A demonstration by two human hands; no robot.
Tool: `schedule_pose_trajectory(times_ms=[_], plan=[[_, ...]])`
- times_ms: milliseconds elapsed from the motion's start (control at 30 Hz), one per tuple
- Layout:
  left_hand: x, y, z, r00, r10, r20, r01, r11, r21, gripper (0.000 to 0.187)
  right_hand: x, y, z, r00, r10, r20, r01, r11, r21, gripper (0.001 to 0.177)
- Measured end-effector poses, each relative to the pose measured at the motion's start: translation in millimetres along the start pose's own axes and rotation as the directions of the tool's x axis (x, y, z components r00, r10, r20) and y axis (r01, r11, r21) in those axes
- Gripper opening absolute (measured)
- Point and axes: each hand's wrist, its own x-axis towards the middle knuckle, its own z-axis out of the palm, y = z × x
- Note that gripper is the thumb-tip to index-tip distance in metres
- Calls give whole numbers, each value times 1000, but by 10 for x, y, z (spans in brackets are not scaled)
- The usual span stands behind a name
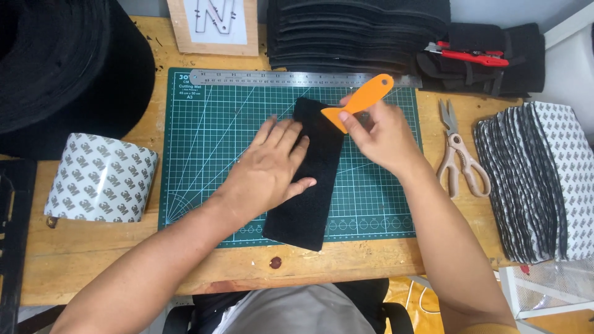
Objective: Applying double-sided adhesive tape to black fabric strips, smoothing it with a plastic scraper, and trimming the edges with scissors.
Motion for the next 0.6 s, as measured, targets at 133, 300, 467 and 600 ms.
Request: schedule_pose_trajectory(times_ms=[133, 300, 467, 600], plan=[[-142, 218, 5, 985, 111, -132, -91, 985, 148, 47, 32, 86, 34, 999, 15, 31, -15, 1000, -26, 21], [-179, 390, -28, 979, 147, 141, -158, 985, 70, 66, 16, -172, 150, 989, -55, 136, 41, 994, 101, 16], [-161, 437, -113, 966, 164, 198, -195, 970, 146, 67, 22, -322, 369, 970, -100, 221, 85, 993, 76, 16], [-175, 444, -120, 957, 184, 225, -223, 961, 162, 60, 84, -231, 479, 971, -108, 215, 126, 989, -72, 15]])
